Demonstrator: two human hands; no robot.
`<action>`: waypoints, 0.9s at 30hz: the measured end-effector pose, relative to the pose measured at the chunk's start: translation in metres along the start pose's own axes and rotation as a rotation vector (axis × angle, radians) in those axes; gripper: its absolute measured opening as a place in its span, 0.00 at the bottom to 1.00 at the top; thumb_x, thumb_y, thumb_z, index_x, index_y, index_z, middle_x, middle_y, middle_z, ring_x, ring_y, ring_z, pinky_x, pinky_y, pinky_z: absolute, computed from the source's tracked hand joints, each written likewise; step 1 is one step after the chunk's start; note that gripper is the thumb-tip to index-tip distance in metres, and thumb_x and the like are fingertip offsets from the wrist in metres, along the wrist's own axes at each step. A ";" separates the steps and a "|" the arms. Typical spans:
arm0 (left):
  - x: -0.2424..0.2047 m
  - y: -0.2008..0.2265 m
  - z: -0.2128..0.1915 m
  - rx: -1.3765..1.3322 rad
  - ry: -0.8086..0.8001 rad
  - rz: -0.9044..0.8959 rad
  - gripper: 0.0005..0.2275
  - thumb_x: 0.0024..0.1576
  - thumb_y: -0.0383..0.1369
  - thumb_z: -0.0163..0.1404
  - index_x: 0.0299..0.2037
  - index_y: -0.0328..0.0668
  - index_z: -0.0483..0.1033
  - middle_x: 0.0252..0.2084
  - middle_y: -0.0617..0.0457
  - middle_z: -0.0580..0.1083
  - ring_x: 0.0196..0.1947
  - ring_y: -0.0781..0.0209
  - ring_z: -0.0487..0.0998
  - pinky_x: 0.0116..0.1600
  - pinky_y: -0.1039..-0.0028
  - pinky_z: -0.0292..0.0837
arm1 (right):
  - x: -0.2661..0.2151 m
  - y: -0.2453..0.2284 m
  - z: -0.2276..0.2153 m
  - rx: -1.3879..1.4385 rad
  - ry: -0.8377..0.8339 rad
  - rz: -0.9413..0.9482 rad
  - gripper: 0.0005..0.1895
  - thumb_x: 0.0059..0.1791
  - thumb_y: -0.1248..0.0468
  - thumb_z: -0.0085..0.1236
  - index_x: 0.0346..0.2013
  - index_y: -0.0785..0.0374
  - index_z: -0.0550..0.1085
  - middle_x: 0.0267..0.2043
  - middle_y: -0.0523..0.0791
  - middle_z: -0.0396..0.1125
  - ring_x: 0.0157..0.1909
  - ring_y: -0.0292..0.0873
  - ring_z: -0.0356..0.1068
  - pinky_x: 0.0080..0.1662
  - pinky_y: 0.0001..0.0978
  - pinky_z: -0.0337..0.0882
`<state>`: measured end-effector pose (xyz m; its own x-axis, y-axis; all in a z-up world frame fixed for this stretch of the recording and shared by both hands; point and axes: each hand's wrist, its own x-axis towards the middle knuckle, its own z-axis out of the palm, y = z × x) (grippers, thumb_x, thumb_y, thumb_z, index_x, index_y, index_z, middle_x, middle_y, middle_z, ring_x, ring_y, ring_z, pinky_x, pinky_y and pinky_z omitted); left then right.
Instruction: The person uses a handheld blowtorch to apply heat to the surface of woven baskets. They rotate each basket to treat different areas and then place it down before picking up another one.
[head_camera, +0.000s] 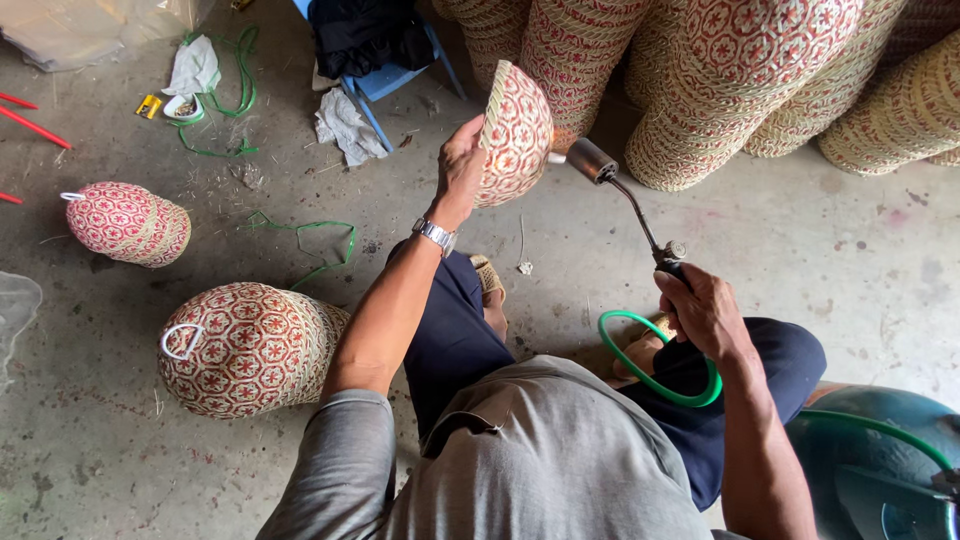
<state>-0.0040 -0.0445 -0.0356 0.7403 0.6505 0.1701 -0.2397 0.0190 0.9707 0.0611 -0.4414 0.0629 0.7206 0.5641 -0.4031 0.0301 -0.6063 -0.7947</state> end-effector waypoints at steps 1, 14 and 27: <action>-0.001 0.001 -0.004 0.009 0.006 0.028 0.18 0.62 0.26 0.45 0.62 0.28 0.70 0.58 0.45 0.76 0.56 0.62 0.78 0.60 0.76 0.73 | 0.001 -0.002 -0.001 -0.023 0.014 0.021 0.21 0.55 0.52 0.50 0.27 0.67 0.72 0.17 0.44 0.63 0.17 0.37 0.60 0.24 0.33 0.62; -0.006 0.023 -0.079 0.009 -0.039 0.028 0.13 0.62 0.36 0.55 0.49 0.32 0.79 0.40 0.56 0.79 0.39 0.70 0.76 0.48 0.78 0.72 | 0.005 -0.013 -0.037 0.019 -0.086 -0.095 0.22 0.55 0.52 0.52 0.26 0.68 0.72 0.16 0.45 0.62 0.16 0.37 0.58 0.23 0.32 0.58; -0.010 0.021 -0.116 -0.633 -0.106 -0.107 0.13 0.65 0.35 0.50 0.56 0.38 0.75 0.58 0.50 0.75 0.60 0.54 0.73 0.67 0.60 0.66 | -0.005 -0.002 -0.048 0.047 0.014 -0.060 0.21 0.55 0.53 0.52 0.27 0.68 0.73 0.16 0.45 0.62 0.18 0.38 0.59 0.25 0.33 0.58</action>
<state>-0.0894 0.0369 -0.0369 0.8309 0.5422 0.1250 -0.4608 0.5446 0.7007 0.0907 -0.4695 0.0882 0.7280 0.5906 -0.3481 0.0411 -0.5444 -0.8378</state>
